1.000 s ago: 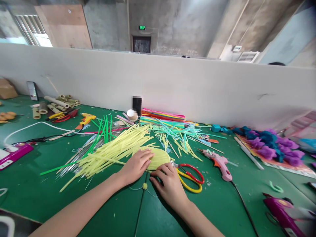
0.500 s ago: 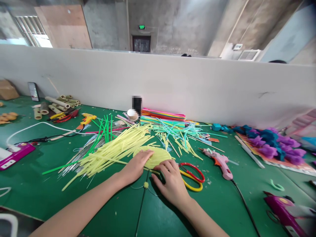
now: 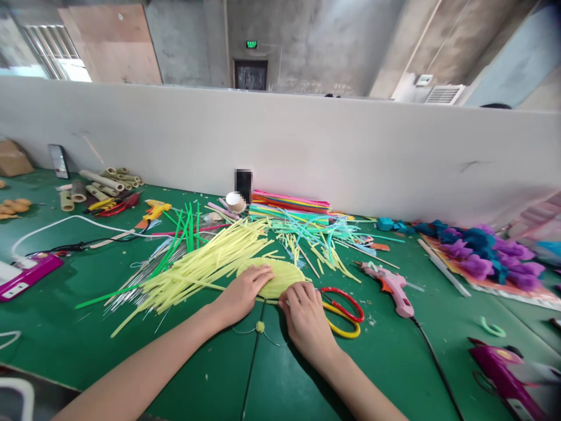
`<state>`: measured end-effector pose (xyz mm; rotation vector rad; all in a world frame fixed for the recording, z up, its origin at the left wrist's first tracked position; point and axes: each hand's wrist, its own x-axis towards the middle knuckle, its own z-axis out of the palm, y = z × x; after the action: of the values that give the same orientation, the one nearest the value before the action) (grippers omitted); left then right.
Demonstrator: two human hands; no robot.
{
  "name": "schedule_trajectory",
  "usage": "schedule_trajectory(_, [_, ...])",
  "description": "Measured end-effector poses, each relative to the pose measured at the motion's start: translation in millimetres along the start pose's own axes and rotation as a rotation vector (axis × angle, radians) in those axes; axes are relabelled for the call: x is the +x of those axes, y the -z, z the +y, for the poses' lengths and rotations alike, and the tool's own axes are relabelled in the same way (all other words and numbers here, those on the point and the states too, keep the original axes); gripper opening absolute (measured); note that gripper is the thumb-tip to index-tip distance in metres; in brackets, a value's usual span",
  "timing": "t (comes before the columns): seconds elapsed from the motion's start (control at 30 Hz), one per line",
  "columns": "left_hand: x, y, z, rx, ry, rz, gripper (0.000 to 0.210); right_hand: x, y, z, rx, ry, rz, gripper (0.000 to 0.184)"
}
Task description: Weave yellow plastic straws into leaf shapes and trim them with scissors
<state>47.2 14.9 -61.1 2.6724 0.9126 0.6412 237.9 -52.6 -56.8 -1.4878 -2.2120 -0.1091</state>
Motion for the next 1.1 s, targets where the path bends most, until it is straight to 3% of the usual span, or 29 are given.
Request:
schedule_trajectory(0.17, [-1,-0.6,-1,0.017,0.006,-0.002,0.072,-1,15,16,0.071,-0.059,0.061,0.014])
schedule_trajectory(0.33, [0,1.9,-3,0.017,-0.008,-0.008,0.068,-3,33,43,0.293,-0.146,0.030,0.013])
schedule_trajectory(0.43, [2,26.8,-6,0.002,-0.047,-0.070,0.042,-4,42,53,0.389,-0.227,-0.023,0.015])
schedule_trajectory(0.53, [0,66.8,-12,0.041,0.144,-0.109,0.021,-3,44,55,0.464,-0.263,-0.056,0.015])
schedule_trajectory(0.63, [-8,98.1,-20,0.092,0.297,-0.225,0.026,-2,42,54,0.542,-0.288,-0.089,0.016])
schedule_trajectory(0.7, [-16,105.3,-26,0.062,0.361,-0.327,0.024,-2,40,53,0.589,-0.298,-0.120,0.018])
schedule_trajectory(0.8, [-27,100.0,-32,0.038,0.442,-0.491,0.016,-2,38,53,0.625,-0.314,-0.148,0.013])
schedule_trajectory(0.93, [-27,95.3,-30,0.025,0.435,-0.454,0.009,-1,39,53,0.652,-0.354,-0.133,0.010])
schedule_trajectory(1.1, [-17,111.4,-17,-0.242,0.474,-0.379,0.017,0,39,51,0.840,-0.396,-0.093,0.016])
